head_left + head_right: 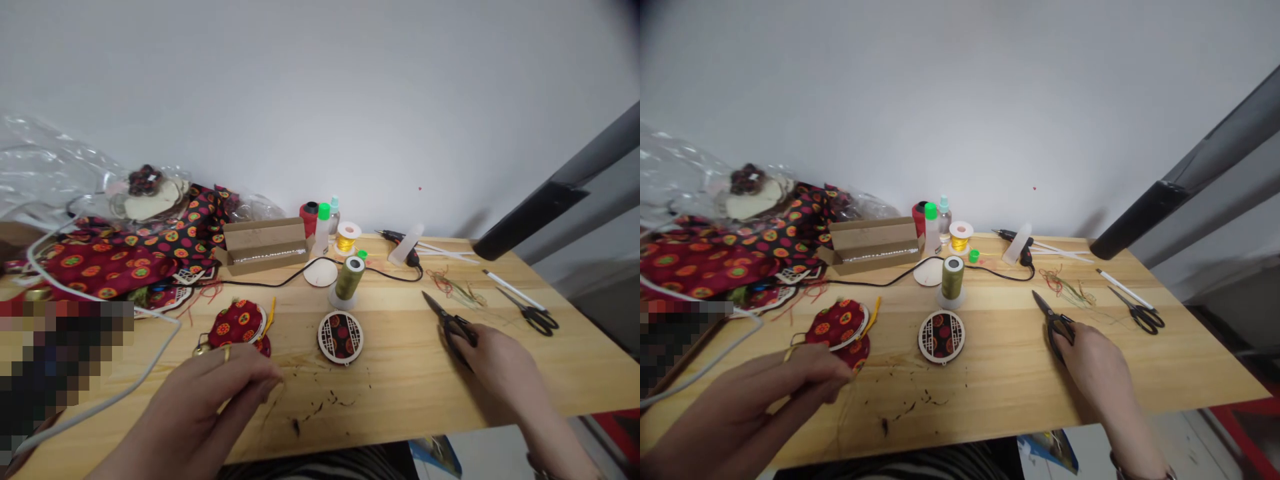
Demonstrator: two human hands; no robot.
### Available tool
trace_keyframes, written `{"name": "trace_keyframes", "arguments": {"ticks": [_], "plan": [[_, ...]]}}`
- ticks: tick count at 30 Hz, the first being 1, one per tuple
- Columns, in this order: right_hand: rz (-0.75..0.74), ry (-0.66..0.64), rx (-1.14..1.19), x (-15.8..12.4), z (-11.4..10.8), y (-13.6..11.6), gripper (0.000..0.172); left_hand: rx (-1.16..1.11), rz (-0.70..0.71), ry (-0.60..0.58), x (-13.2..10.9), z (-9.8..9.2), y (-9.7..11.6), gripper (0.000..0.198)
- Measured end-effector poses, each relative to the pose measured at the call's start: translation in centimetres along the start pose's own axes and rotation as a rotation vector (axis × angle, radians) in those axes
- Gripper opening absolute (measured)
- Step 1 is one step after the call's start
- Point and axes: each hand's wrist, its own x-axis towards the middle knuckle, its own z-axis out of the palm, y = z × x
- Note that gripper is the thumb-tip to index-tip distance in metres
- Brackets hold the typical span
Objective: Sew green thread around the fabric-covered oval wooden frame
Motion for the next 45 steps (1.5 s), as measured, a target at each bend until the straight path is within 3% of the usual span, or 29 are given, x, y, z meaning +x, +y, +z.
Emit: {"name": "trace_keyframes", "arguments": {"ticks": [5, 7, 9, 11, 13, 15, 18, 21, 24, 31, 37, 41, 45], "plan": [[-0.165, 0.141, -0.036, 0.5, 0.0, 0.0, 0.024, 0.059, 0.071, 0.018, 2.0, 0.4, -0.2, 0.014], [-0.276, 0.237, 0.145, 0.0, -0.9, -1.7, 0.023, 0.071, 0.082, 0.011, 2.6, 0.4, -0.1, 0.017], [-0.419, 0.210, 0.494, -1.1, -2.2, -4.7, 0.025, 0.094, 0.093, 0.004, 3.3, 0.4, 0.2, 0.018], [-0.537, 0.074, 0.870, -2.4, -3.5, -8.6, 0.022, 0.126, 0.113, 0.012, 4.1, 0.5, 0.6, 0.018], [-0.591, -0.167, 1.223, -3.7, -4.3, -12.4, 0.020, 0.162, 0.146, 0.033, 4.8, 0.6, 1.1, 0.018], [-0.626, -0.438, 1.527, -4.7, -4.5, -15.4, 0.031, 0.197, 0.184, 0.052, 5.2, 0.7, 1.4, 0.018], [-0.668, -0.735, 1.665, -5.1, -3.9, -17.4, 0.032, 0.242, 0.192, 0.080, 5.4, 0.6, 1.2, 0.018], [-0.539, -0.826, 1.587, -4.7, -3.2, -16.3, 0.026, 0.288, 0.111, 0.151, 5.1, 0.5, 0.2, 0.018], [-0.405, -0.735, 1.538, -3.8, -3.3, -13.3, 0.025, 0.286, 0.008, 0.189, 4.7, 0.5, -1.0, 0.019], [-0.265, -0.796, 1.767, -2.1, -3.7, -7.2, 0.034, 0.235, -0.228, 0.197, 4.2, 1.3, -3.2, 0.022], [-0.222, -0.780, 1.810, -1.1, -2.9, -6.1, 0.035, 0.362, -0.311, 0.264, 3.6, 1.4, -4.8, 0.021], [-0.142, -0.697, 1.854, -0.4, -2.6, -6.0, 0.023, 0.366, -0.323, 0.237, 3.2, 1.3, -5.3, 0.020], [-0.131, -0.533, 1.718, 0.3, -2.3, -5.6, 0.028, 0.345, -0.339, 0.213, 3.1, 1.4, -4.8, 0.024]]}}
